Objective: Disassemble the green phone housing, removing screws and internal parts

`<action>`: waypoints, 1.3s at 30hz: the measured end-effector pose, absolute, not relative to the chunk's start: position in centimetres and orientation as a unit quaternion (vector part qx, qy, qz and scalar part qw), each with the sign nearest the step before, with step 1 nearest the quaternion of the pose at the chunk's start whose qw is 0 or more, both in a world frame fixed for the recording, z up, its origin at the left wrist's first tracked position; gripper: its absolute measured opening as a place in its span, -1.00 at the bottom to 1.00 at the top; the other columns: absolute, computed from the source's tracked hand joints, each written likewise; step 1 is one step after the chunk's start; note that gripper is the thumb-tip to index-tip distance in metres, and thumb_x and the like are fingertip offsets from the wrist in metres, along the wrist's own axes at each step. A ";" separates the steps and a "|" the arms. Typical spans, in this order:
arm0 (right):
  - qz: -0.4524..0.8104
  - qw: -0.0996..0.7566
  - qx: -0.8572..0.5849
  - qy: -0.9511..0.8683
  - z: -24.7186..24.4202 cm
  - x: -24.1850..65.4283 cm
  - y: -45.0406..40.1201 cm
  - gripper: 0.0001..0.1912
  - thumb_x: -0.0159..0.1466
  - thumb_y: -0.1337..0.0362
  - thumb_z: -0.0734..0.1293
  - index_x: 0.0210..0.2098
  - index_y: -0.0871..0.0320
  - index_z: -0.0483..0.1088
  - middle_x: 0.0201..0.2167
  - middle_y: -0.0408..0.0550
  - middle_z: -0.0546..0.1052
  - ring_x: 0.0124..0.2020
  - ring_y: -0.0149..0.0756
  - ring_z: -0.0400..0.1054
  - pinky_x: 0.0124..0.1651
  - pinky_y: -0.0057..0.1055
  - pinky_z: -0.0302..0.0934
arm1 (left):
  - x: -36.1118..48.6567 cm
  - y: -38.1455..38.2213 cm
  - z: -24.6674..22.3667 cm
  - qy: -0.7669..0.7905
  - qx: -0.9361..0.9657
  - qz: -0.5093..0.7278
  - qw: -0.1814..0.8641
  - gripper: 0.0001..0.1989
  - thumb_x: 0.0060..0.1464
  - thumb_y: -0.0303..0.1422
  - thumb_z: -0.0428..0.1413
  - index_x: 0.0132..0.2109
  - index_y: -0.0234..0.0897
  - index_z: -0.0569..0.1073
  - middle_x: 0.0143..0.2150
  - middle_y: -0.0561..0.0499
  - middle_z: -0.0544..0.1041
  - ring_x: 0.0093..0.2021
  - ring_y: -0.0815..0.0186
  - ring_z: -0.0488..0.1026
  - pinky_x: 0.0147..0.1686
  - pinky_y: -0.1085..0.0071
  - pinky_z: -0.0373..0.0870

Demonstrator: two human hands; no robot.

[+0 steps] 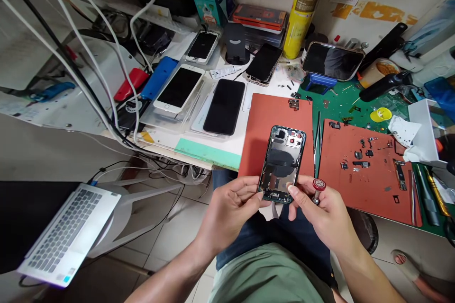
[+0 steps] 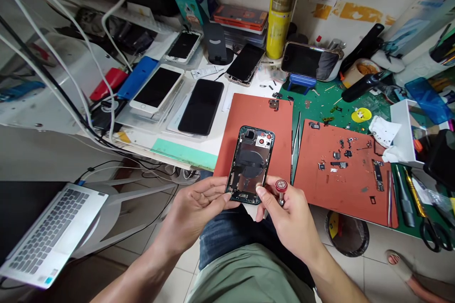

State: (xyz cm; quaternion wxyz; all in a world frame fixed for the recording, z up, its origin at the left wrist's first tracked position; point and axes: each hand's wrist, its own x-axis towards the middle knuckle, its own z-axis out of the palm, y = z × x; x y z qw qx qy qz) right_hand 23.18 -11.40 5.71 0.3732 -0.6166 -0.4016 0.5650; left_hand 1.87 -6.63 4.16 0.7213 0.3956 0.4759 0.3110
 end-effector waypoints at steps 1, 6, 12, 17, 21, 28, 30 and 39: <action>0.567 0.374 -0.617 -0.398 5.7 23.2 -11.3 -0.57 0.53 -0.05 0.35 0.10 0.19 0.53 -0.55 -0.21 0.56 -0.45 -0.31 0.45 -0.20 -0.32 0.32 | 1.9 -6.6 4.2 0.478 0.401 0.307 0.719 -0.53 0.17 -0.06 0.41 0.07 -0.29 0.66 -0.01 -0.14 0.76 -0.03 0.10 0.74 -0.01 0.20 0.77; 0.576 0.372 -0.619 -0.383 5.4 23.6 -10.9 -0.55 0.52 -0.08 0.34 0.12 0.17 0.51 -0.56 -0.18 0.58 -0.46 -0.31 0.45 -0.38 -0.38 0.15 | 1.6 -6.3 4.0 0.457 0.456 0.298 0.704 -0.45 0.30 -0.12 0.33 0.32 -0.27 0.52 0.04 -0.18 0.73 -0.05 0.10 0.75 0.03 0.12 0.77; 0.563 0.354 -0.644 -0.377 4.8 24.5 -9.4 -0.59 0.49 -0.12 0.35 -0.13 0.12 0.46 -0.58 -0.19 0.54 -0.54 -0.37 0.34 -0.46 -0.38 -0.04 | 0.6 -5.5 2.7 0.418 0.715 0.392 0.401 -0.59 0.36 -0.42 0.28 0.29 -0.10 0.53 0.05 -0.08 0.66 -0.05 0.28 0.67 -0.03 0.32 0.69; 0.537 0.289 -0.688 -0.393 4.8 24.8 -7.1 -0.52 0.45 -0.18 0.32 -0.35 0.08 0.34 -0.64 -0.20 0.47 -0.52 -0.34 0.31 -0.38 -0.37 0.05 | 0.9 -3.5 2.0 0.326 0.849 0.370 0.190 -0.74 0.29 -0.57 0.30 0.08 -0.25 0.59 -0.08 -0.05 0.58 -0.12 0.30 0.49 -0.11 0.30 0.52; 0.522 0.266 -0.714 -0.384 5.2 24.6 -5.5 -0.51 0.37 -0.24 0.33 -0.36 0.06 0.36 -0.67 -0.17 0.47 -0.52 -0.27 0.35 -0.31 -0.34 0.18 | 2.0 -2.4 1.0 0.312 0.856 0.363 0.196 -0.74 0.29 -0.60 0.28 0.07 -0.29 0.56 -0.05 -0.07 0.59 -0.07 0.25 0.48 -0.07 0.25 0.47; 0.401 0.245 -0.788 -0.397 5.1 24.6 -4.4 -0.49 0.30 -0.24 0.36 -0.34 0.09 0.57 -0.64 -0.08 0.53 -0.57 -0.21 0.36 -0.36 -0.30 0.21 | 2.5 -1.7 -0.3 0.310 0.859 0.353 0.204 -0.69 0.29 -0.67 0.23 0.09 -0.28 0.55 -0.04 -0.08 0.60 -0.07 0.23 0.49 -0.12 0.27 0.40; 0.366 0.248 -0.794 -0.417 4.7 24.5 -4.3 -0.54 0.32 -0.20 0.37 -0.35 0.07 0.58 -0.61 -0.09 0.53 -0.58 -0.23 0.33 -0.37 -0.31 0.19 | 2.5 -1.6 -0.1 0.313 0.862 0.345 0.203 -0.68 0.32 -0.67 0.19 0.11 -0.26 0.54 -0.05 -0.07 0.61 -0.06 0.24 0.50 -0.12 0.28 0.41; 0.332 0.300 -0.750 -0.487 8.0 24.5 -10.0 -0.72 0.57 0.07 0.25 -0.02 0.01 0.56 -0.24 -0.07 0.61 -0.27 -0.27 0.52 -0.29 -0.42 0.28 | 1.4 -1.8 0.2 0.296 0.848 0.371 0.235 -0.51 0.27 -0.66 0.23 0.22 -0.10 0.60 -0.08 -0.03 0.62 -0.06 0.22 0.54 -0.03 0.28 0.44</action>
